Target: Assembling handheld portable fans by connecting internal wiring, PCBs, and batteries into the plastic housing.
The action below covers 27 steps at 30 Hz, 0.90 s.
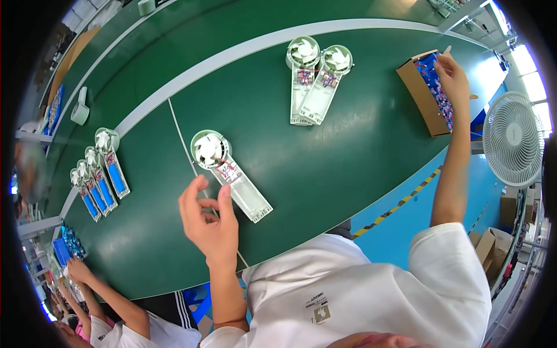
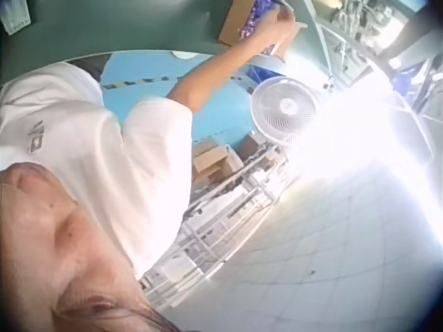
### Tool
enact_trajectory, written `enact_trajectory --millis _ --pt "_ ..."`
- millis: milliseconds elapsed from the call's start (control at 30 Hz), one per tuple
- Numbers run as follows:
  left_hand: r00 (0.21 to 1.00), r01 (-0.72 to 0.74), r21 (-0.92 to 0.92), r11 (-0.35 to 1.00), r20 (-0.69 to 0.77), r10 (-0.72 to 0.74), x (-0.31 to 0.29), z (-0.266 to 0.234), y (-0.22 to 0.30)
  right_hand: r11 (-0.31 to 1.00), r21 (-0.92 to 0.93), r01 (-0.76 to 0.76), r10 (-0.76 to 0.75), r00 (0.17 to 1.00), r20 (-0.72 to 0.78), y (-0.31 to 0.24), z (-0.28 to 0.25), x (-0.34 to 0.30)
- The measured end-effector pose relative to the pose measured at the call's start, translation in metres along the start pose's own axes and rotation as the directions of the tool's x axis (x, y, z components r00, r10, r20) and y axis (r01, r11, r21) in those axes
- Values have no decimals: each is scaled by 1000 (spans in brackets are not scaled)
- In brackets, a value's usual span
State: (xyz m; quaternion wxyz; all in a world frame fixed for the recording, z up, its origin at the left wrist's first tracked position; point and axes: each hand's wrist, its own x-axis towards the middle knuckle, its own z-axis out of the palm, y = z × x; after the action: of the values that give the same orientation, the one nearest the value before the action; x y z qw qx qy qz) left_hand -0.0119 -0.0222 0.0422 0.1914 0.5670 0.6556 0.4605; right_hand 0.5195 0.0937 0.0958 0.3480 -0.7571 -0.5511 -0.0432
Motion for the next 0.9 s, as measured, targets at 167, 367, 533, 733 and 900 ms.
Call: enact_trajectory --millis 167,367,533,733,900 --pt "997 -75 18 997 -4 75 11 -7 4 895 -428 127 76 901 427 27 16 38" --pt "996 -90 35 995 -13 90 15 -11 5 962 -266 -67 100 988 115 34 -2 33" --pt "997 -75 2 997 -1 75 12 -12 10 826 -562 -46 -53 986 -158 -10 -21 3" --pt "974 -159 -128 979 144 177 2 2 29 340 937 -79 91 995 51 -114 28 -46" --pt "958 -203 -219 954 159 240 -9 15 40 282 768 -575 -370 673 640 -222 68 -126"
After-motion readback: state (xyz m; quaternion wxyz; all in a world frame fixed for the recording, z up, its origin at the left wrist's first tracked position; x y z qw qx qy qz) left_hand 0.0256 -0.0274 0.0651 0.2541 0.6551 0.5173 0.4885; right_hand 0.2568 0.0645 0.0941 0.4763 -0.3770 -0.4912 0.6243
